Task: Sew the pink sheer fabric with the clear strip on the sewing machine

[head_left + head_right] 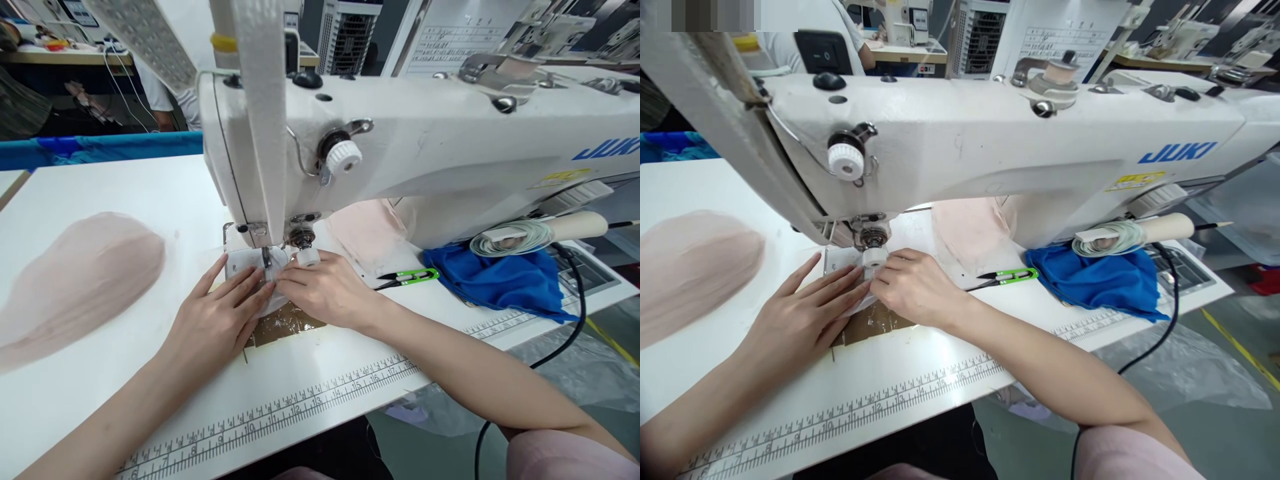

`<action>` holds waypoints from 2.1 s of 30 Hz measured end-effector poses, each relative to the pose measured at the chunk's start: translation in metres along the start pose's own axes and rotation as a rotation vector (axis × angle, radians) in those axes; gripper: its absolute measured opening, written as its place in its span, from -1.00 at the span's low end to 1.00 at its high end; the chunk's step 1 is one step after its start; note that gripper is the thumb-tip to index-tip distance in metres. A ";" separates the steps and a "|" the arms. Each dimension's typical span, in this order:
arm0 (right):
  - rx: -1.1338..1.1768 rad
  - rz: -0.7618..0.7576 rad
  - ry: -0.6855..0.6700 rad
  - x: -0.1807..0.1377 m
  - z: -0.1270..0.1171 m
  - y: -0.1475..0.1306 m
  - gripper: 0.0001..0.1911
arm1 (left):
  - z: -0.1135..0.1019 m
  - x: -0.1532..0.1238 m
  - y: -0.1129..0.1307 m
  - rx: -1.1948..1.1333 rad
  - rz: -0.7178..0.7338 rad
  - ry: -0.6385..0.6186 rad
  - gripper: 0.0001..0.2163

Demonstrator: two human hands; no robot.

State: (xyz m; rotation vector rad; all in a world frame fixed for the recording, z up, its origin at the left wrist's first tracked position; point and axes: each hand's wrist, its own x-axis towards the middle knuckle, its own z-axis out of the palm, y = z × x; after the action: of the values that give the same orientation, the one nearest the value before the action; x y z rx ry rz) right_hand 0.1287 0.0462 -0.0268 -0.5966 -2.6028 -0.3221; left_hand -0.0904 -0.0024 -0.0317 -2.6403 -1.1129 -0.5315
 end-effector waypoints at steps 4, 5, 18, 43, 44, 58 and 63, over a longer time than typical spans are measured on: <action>-0.040 0.013 0.009 0.000 0.002 0.001 -0.72 | 0.002 0.002 -0.003 -0.016 -0.006 -0.031 -0.67; -0.045 0.011 0.019 0.000 0.002 0.001 -0.71 | 0.002 0.003 -0.003 -0.016 -0.012 -0.032 -0.67; -0.021 -0.016 0.050 -0.001 0.001 0.001 -0.73 | -0.006 0.001 0.002 0.032 0.034 0.004 -0.70; 0.057 0.102 -0.137 0.003 0.007 0.007 -0.73 | 0.006 0.006 -0.008 0.003 -0.025 0.043 -0.69; 0.052 0.105 -0.142 0.004 0.008 0.007 -0.73 | 0.007 0.006 -0.009 0.004 -0.025 0.042 -0.69; -0.070 0.068 -0.160 0.007 0.009 0.008 -0.74 | 0.011 0.007 -0.011 0.039 -0.048 0.048 -0.70; -0.091 0.069 -0.138 0.008 0.009 0.008 -0.72 | 0.011 0.007 -0.011 0.035 -0.056 0.043 -0.70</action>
State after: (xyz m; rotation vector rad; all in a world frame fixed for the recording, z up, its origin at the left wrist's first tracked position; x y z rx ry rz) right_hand 0.1225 0.0586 -0.0304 -0.7636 -2.7025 -0.3913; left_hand -0.0909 0.0130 -0.0378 -2.5616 -1.1754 -0.5716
